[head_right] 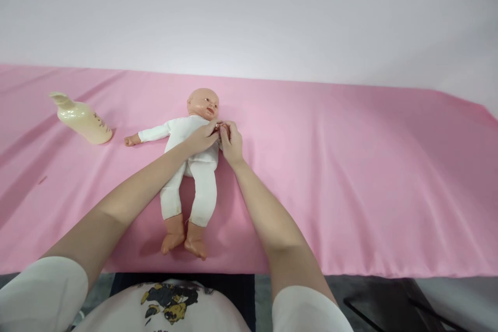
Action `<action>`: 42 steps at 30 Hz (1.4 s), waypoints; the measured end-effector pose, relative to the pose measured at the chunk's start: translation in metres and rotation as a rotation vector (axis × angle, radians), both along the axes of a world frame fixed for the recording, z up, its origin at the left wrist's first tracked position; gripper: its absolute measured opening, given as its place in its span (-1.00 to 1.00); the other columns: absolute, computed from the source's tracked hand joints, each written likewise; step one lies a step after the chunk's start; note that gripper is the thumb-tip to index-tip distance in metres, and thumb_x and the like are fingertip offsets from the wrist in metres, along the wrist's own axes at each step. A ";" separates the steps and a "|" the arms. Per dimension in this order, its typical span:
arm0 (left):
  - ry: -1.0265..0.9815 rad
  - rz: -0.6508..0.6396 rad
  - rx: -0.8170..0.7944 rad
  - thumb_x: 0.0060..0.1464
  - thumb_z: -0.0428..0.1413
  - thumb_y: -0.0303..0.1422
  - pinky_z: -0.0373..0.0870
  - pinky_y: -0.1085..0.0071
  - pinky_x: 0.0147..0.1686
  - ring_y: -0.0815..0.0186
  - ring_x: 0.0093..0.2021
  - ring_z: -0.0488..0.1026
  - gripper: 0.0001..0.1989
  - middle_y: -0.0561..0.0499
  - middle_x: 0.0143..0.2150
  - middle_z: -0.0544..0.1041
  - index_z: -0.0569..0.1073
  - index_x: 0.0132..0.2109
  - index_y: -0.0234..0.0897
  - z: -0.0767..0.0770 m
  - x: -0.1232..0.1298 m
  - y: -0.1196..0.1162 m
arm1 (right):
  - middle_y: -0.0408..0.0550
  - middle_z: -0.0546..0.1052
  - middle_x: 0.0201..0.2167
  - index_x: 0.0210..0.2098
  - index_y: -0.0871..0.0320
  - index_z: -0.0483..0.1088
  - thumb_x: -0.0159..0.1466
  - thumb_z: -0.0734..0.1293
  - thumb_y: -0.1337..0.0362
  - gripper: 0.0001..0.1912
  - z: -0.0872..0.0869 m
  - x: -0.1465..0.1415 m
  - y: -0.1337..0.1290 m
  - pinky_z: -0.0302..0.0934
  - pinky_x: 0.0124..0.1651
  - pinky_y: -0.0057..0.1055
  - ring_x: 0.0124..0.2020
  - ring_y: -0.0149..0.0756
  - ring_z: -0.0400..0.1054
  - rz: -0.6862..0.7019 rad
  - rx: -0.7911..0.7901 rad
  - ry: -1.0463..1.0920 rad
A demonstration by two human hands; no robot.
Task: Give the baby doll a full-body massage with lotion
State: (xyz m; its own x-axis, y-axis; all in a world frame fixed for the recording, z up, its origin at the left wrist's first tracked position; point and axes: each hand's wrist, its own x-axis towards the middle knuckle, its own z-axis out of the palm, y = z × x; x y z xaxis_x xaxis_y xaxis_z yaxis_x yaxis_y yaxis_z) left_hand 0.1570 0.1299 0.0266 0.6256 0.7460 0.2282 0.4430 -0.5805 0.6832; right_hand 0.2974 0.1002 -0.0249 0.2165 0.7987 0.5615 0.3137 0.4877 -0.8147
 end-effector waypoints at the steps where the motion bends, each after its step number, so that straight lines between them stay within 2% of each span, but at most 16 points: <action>1: 0.006 0.011 0.001 0.28 -0.12 -0.40 0.42 0.25 -0.02 0.16 -0.08 0.53 -0.69 -0.16 -0.07 0.58 0.32 0.12 -0.31 -0.001 0.001 0.001 | -0.09 0.54 -0.22 -0.14 0.06 0.39 0.41 0.19 -0.01 -0.70 0.000 0.000 0.000 0.31 -0.12 -0.37 -0.24 -0.33 0.42 0.011 0.009 -0.007; 7: 0.028 0.046 0.021 0.31 -0.16 -0.41 0.41 0.24 -0.06 0.15 -0.13 0.53 -0.69 -0.18 -0.11 0.57 0.30 0.12 -0.33 -0.005 0.002 0.004 | -0.03 0.56 -0.16 -0.13 0.08 0.43 0.37 0.22 -0.01 -0.67 -0.002 0.002 0.005 0.34 0.00 -0.29 -0.13 -0.25 0.45 0.077 0.008 0.034; 14: 0.080 0.043 0.007 0.18 -0.11 -0.48 0.40 0.22 -0.05 0.14 -0.14 0.51 -0.75 -0.14 -0.15 0.56 0.32 -0.02 -0.27 0.001 0.000 0.000 | -0.08 0.57 -0.21 -0.17 0.08 0.40 0.32 0.29 0.02 -0.73 0.000 0.000 0.004 0.34 -0.01 -0.34 -0.17 -0.29 0.45 0.064 -0.043 0.019; 19: 0.097 0.038 0.002 0.14 -0.09 -0.48 0.41 0.20 -0.06 0.12 -0.15 0.50 -0.74 -0.14 -0.17 0.56 0.31 -0.01 -0.27 0.004 0.000 -0.002 | -0.09 0.56 -0.23 -0.16 0.08 0.40 0.31 0.29 0.00 -0.71 0.000 0.001 0.006 0.33 -0.05 -0.33 -0.19 -0.28 0.44 0.048 -0.067 -0.005; 23: 0.122 0.050 -0.023 0.18 -0.10 -0.46 0.39 0.19 -0.01 0.10 -0.09 0.51 -0.71 -0.18 -0.11 0.56 0.31 0.04 -0.31 0.008 -0.001 -0.005 | -0.12 0.55 -0.27 -0.14 0.08 0.39 0.34 0.25 -0.03 -0.68 -0.002 0.001 0.006 0.32 -0.10 -0.35 -0.25 -0.30 0.42 0.046 -0.099 -0.022; 26: 0.122 0.048 -0.035 0.27 -0.13 -0.40 0.39 0.19 -0.03 0.12 -0.13 0.51 -0.74 -0.16 -0.14 0.56 0.31 0.05 -0.30 0.007 -0.001 -0.006 | -0.13 0.52 -0.28 -0.12 0.06 0.38 0.39 0.20 -0.05 -0.66 -0.005 0.001 0.004 0.31 -0.11 -0.35 -0.28 -0.32 0.40 0.066 -0.068 -0.012; 28: 0.081 0.032 -0.032 0.35 -0.17 -0.29 0.40 0.22 -0.06 0.15 -0.16 0.51 -0.75 -0.12 -0.18 0.56 0.32 0.02 -0.27 0.006 -0.001 -0.005 | -0.13 0.51 -0.28 -0.12 0.06 0.38 0.39 0.18 -0.08 -0.64 -0.005 0.002 0.003 0.31 -0.12 -0.35 -0.28 -0.33 0.39 0.088 -0.039 0.004; 31: 0.039 0.028 -0.019 0.41 -0.23 -0.14 0.41 0.26 -0.11 0.19 -0.20 0.51 -0.64 -0.10 -0.21 0.55 0.34 -0.02 -0.26 0.004 0.000 -0.005 | -0.10 0.51 -0.29 -0.16 0.06 0.39 0.38 0.18 -0.13 -0.59 -0.005 0.002 0.003 0.33 -0.15 -0.34 -0.29 -0.31 0.38 0.106 -0.025 0.005; 33: 0.060 0.047 -0.010 0.41 -0.23 -0.15 0.42 0.25 -0.11 0.18 -0.21 0.51 -0.62 -0.13 -0.21 0.56 0.36 0.00 -0.30 0.005 0.001 -0.005 | -0.09 0.51 -0.29 -0.17 0.07 0.40 0.37 0.18 -0.15 -0.57 -0.005 0.003 0.003 0.33 -0.17 -0.34 -0.30 -0.31 0.37 0.113 -0.026 0.000; 39: 0.040 0.011 0.033 0.42 -0.23 -0.26 0.37 0.25 0.11 0.19 0.02 0.52 -0.58 -0.13 -0.08 0.59 0.31 0.26 -0.28 0.007 0.000 -0.006 | -0.11 0.48 -0.35 -0.23 0.09 0.40 0.33 0.21 -0.17 -0.55 -0.010 0.009 0.009 0.34 -0.18 -0.32 -0.33 -0.31 0.36 0.153 -0.054 -0.001; 42: 0.003 -0.018 0.042 0.40 -0.20 -0.28 0.34 0.23 0.17 0.18 0.09 0.50 -0.57 -0.13 0.00 0.59 0.31 0.28 -0.25 0.003 -0.001 -0.004 | -0.09 0.50 -0.31 -0.19 0.10 0.40 0.31 0.23 -0.18 -0.53 -0.015 0.015 0.014 0.37 -0.10 -0.27 -0.28 -0.28 0.39 0.207 -0.059 -0.018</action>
